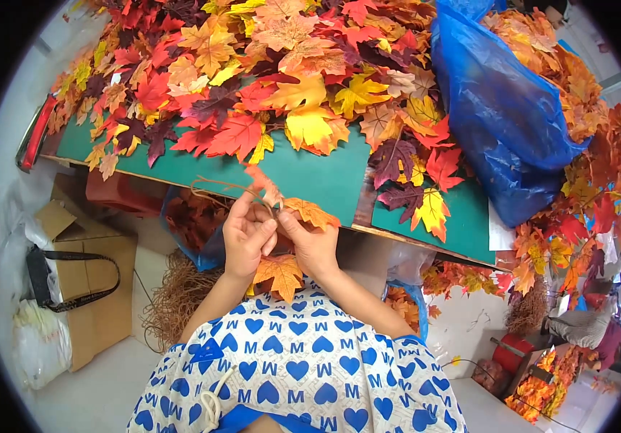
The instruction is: The person assembles artificial maple leaves onto a decorative string to create garlands by hand.
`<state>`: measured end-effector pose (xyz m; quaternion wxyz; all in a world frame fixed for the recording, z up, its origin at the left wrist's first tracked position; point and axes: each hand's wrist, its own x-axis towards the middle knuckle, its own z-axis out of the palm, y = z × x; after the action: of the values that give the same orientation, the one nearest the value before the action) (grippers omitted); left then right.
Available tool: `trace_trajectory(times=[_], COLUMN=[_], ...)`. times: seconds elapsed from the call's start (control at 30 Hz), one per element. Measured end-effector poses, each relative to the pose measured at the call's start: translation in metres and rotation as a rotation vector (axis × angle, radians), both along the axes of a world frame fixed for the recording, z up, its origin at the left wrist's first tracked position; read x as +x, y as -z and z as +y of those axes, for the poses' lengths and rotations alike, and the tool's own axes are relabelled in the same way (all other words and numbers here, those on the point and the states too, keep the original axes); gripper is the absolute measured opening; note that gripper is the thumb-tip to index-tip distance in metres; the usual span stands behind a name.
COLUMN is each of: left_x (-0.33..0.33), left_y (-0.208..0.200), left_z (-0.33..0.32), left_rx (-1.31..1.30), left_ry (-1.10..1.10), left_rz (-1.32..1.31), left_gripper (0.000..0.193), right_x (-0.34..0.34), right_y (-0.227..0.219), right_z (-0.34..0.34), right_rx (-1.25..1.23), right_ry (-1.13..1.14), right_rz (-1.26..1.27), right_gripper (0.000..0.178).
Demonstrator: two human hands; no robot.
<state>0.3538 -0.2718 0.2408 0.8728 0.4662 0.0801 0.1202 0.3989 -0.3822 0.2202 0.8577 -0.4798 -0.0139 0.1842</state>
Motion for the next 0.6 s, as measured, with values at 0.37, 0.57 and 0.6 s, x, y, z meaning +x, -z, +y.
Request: trace_trajectory(times=[0.37,0.57,0.6], left_x=[-0.004,-0.002,-0.001], left_y=[0.010,0.005,0.026], left_z=[-0.008,0.020,0.023], left_rx=[0.088,0.112,0.142], left_ry=[-0.102,0.043,-0.038], left_rz=[0.012,0.124,0.045], left_gripper=[0.031,0.022,0.021], right_x=[-0.009,-0.015,-0.018], right_y=[-0.005,0.017,0.022], right_z=[-0.001,-0.018,-0.018], right_rx=[0.110,-0.449,-0.412], right_ry=[-0.112,-0.037,-0.056], right_rz=[-0.004,-0.317,-0.354], right_gripper=[0.013,0.024,0.021])
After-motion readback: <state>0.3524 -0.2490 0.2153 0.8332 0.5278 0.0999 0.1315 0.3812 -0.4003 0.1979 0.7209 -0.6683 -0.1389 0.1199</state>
